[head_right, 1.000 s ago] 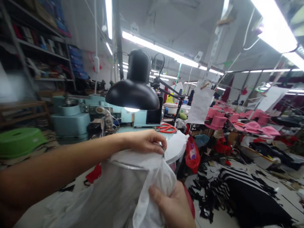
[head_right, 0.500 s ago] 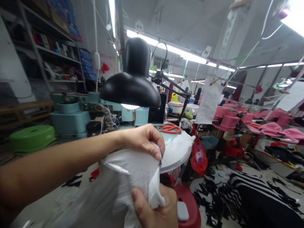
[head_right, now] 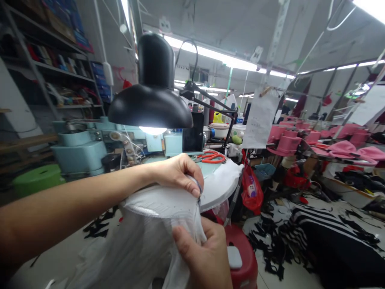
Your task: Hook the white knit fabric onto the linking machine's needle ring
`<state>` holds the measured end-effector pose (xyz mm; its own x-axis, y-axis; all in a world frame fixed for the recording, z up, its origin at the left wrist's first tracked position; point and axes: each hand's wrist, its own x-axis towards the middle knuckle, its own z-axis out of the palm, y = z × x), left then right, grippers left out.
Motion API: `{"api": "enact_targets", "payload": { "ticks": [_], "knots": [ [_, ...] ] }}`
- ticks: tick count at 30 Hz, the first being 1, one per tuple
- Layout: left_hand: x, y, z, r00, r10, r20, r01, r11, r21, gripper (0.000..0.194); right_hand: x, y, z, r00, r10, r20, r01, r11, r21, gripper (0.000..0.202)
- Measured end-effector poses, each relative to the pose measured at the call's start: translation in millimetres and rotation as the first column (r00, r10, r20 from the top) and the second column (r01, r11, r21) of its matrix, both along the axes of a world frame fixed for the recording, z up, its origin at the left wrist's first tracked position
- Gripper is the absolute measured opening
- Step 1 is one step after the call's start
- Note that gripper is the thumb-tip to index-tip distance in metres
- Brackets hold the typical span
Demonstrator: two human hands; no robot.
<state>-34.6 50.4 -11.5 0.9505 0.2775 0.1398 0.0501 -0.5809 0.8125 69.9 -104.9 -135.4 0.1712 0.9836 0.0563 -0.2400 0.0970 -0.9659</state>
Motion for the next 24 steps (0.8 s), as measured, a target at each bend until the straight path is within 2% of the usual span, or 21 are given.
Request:
{"api": "enact_targets", "payload": {
  "ticks": [4, 7, 10, 15, 24],
  "knots": [
    [-0.1, 0.0, 1.4, 1.0, -0.014, 0.021, 0.015, 0.997, -0.075, 0.026, -11.2, -2.0, 15.4, 0.98, -0.139, 0.144, 0.133, 0.99, 0.05, 0.041],
    [0.0, 1.2, 1.3, 0.999, -0.008, 0.031, 0.01, 0.997, -0.073, 0.025, -10.9, -3.1, 21.0, 0.968, -0.186, 0.17, 0.176, 0.982, 0.073, 0.039],
    [0.2, 2.2, 1.0, 0.999, -0.013, 0.032, 0.015, 0.998, -0.065, 0.022, -8.9, -2.7, 20.0, 0.969, -0.186, 0.165, 0.179, 0.982, 0.058, 0.035],
    [1.5, 1.2, 2.1, 1.0, -0.01, 0.026, 0.012, 0.997, -0.078, 0.019, -5.2, -2.4, 12.5, 0.988, -0.142, 0.055, 0.14, 0.989, 0.04, 0.036],
    [1.7, 0.3, 3.7, 0.999, 0.01, 0.042, -0.006, 0.996, -0.084, 0.017, -4.2, -1.3, 17.2, 0.957, -0.237, 0.166, 0.229, 0.971, 0.066, 0.036]
  ]
}}
